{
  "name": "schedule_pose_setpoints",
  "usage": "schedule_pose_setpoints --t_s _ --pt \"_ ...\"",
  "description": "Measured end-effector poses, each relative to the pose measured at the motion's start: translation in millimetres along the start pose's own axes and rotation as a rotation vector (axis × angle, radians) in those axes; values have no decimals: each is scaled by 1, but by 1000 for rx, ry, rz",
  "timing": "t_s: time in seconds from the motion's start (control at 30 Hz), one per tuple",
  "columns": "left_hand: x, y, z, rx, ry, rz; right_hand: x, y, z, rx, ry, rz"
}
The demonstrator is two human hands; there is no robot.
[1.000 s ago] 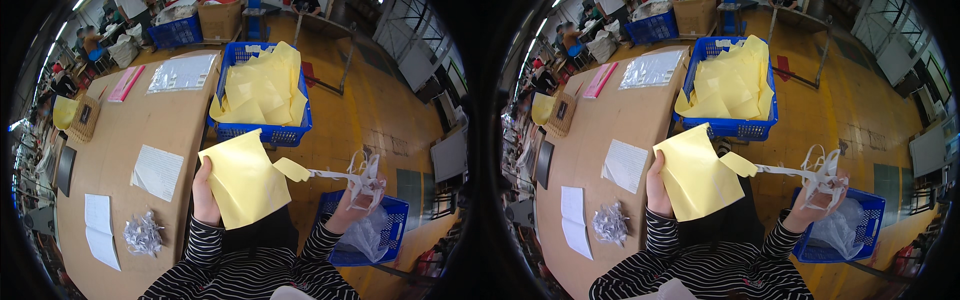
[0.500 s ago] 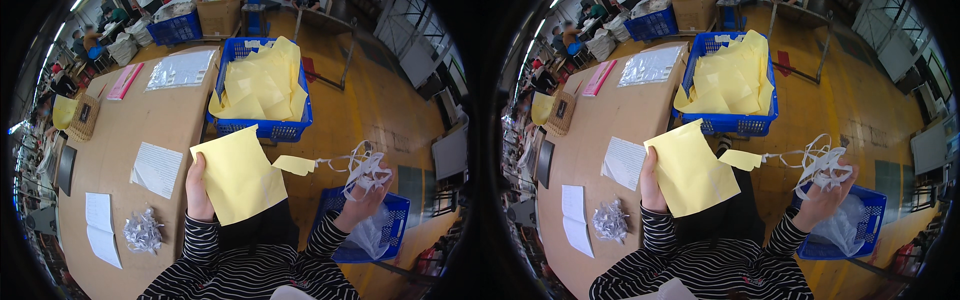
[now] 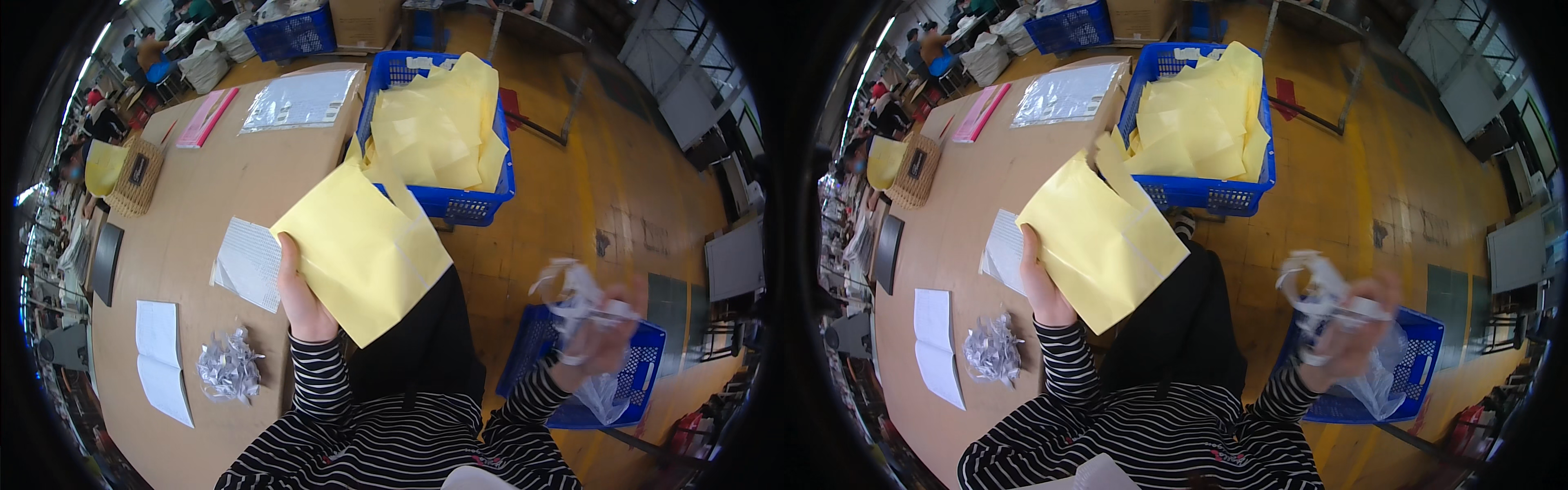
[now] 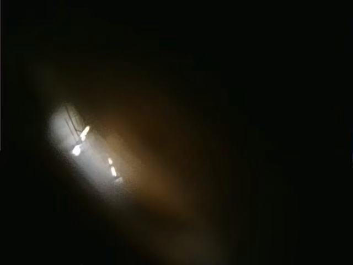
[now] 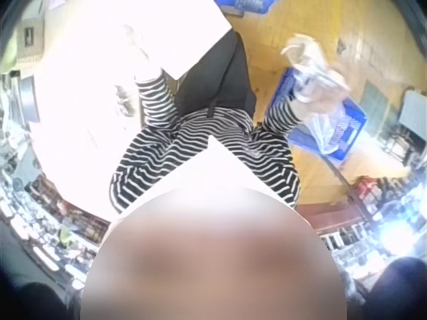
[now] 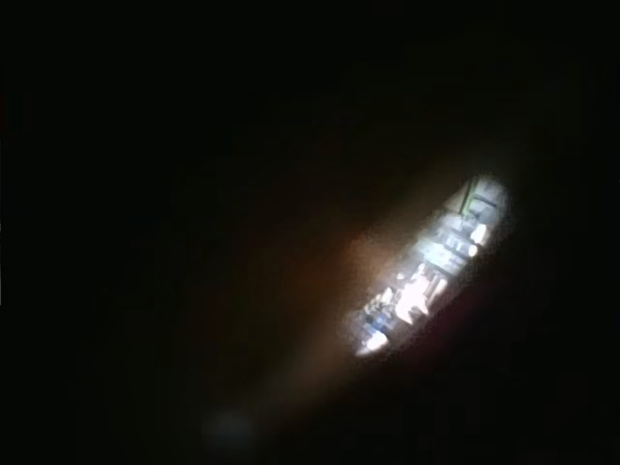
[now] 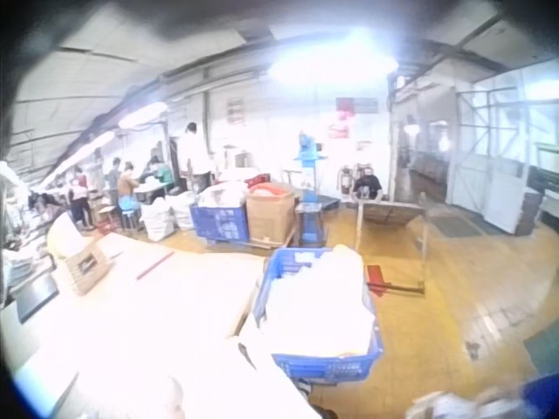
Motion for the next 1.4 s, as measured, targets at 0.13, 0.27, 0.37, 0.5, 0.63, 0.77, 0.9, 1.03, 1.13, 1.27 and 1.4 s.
schedule_pose_setpoints --t_s 0.13,0.27,0.37,0.5,0.63,0.77,0.9,1.03,1.13,1.27,1.4 --pt "-16 -14 -10 79 -132 -81 -69 40 7 -278 -292 -487" --pt "-23 -12 -20 112 -212 -139 -98 54 17 -383 -387 -563" --pt "-21 -13 -21 119 -296 -232 -94 45 17 -251 -205 -487" --pt "-10 -28 -9 221 -264 -370 -54 28 16 -10 70 -573" --pt "-15 -65 -15 588 -199 -433 -7 1 15 323 415 -373" --pt "-49 -120 -47 924 -425 -806 12 -57 14 649 477 -397" --pt "-48 -159 -40 884 -486 -849 16 -95 14 848 519 -417" --pt "10 -191 -8 691 -143 -254 16 -77 10 708 462 -563" --pt "77 -189 8 430 133 70 7 -29 -2 316 347 -716" --pt "139 -170 5 160 251 322 -34 55 -28 -197 -226 -795" --pt "140 -156 -3 166 168 235 -74 116 -60 -402 -548 -794"
Point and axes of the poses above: each hand's wrist, its own z-axis towards the middle knuckle, its own x-axis out of the back of the hand, y = z × x, the point moved 3 cm from there along z, towards the middle knuckle, and after that the axes turned 15 degrees about z, right-handed, at the moved point
